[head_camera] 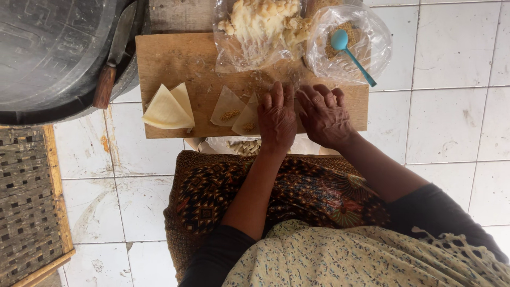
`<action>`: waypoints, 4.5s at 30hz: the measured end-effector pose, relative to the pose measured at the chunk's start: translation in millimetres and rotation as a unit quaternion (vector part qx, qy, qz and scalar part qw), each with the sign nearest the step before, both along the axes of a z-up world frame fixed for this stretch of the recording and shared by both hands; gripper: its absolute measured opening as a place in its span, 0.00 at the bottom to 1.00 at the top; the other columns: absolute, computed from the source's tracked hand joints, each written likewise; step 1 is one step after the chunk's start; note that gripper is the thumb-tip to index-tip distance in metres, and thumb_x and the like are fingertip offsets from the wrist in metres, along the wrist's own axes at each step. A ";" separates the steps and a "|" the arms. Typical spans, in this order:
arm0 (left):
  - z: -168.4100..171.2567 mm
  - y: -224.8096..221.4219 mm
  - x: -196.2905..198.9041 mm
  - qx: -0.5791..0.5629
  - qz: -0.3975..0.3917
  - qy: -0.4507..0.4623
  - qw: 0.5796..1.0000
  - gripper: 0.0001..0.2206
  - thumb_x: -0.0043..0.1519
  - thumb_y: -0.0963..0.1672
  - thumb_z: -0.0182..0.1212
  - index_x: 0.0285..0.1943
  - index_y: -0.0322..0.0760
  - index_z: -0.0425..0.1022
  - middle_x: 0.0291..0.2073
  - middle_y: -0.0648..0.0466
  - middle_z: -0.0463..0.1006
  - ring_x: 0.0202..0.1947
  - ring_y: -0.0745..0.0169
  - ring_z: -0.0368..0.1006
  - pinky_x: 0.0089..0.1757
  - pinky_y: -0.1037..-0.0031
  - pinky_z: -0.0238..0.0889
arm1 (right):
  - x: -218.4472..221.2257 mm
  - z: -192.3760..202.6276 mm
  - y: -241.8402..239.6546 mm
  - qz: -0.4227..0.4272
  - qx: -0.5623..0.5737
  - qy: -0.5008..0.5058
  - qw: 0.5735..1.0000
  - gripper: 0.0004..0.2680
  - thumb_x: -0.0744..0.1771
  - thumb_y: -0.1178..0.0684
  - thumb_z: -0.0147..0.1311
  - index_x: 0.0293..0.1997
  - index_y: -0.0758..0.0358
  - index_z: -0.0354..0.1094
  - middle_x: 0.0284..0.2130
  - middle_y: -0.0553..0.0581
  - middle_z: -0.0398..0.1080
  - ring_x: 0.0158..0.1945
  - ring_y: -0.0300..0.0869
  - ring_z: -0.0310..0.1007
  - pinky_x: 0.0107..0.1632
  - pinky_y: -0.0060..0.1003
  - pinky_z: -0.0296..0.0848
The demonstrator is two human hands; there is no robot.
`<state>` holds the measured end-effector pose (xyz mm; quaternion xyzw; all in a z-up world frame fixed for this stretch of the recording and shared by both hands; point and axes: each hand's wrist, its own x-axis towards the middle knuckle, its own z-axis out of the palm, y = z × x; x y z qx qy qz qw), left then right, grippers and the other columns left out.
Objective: The person prepares small filled food rolls by hand, placing a spoonful of crumbly mixture from a plastic bag onto dough sheets and rolling them on a wooden board.
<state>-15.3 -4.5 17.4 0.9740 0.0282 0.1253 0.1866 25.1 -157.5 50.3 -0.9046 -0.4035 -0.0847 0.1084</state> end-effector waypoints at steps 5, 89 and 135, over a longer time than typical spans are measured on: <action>-12.1 3.9 7.3 -0.035 -0.009 0.029 0.999 0.25 0.60 0.38 0.57 0.70 0.39 0.69 0.66 0.42 0.66 0.60 0.43 0.65 0.61 0.55 0.61 | 18.4 -4.9 9.5 -0.003 -0.057 -0.008 0.998 0.18 0.69 0.47 0.57 0.65 0.63 0.65 0.65 0.63 0.61 0.66 0.55 0.56 0.59 0.56 0.57; -1.3 117.1 -52.3 -0.115 -0.035 0.096 0.988 0.05 0.62 0.36 0.60 0.43 0.29 0.80 0.43 0.43 0.80 0.50 0.47 0.75 0.48 0.61 0.72 | -54.7 -45.5 98.1 0.037 0.095 0.015 0.995 0.03 0.68 0.59 0.62 0.44 0.61 0.73 0.39 0.54 0.73 0.42 0.42 0.72 0.43 0.38 0.73; -1.7 80.1 -64.2 -0.002 -0.029 0.042 0.999 0.15 0.59 0.38 0.63 0.54 0.24 0.75 0.49 0.40 0.75 0.49 0.48 0.72 0.45 0.70 0.75 | -56.8 -19.4 71.9 0.079 -0.032 -0.015 0.996 0.14 0.69 0.57 0.51 0.61 0.70 0.68 0.57 0.64 0.65 0.62 0.54 0.61 0.58 0.48 0.67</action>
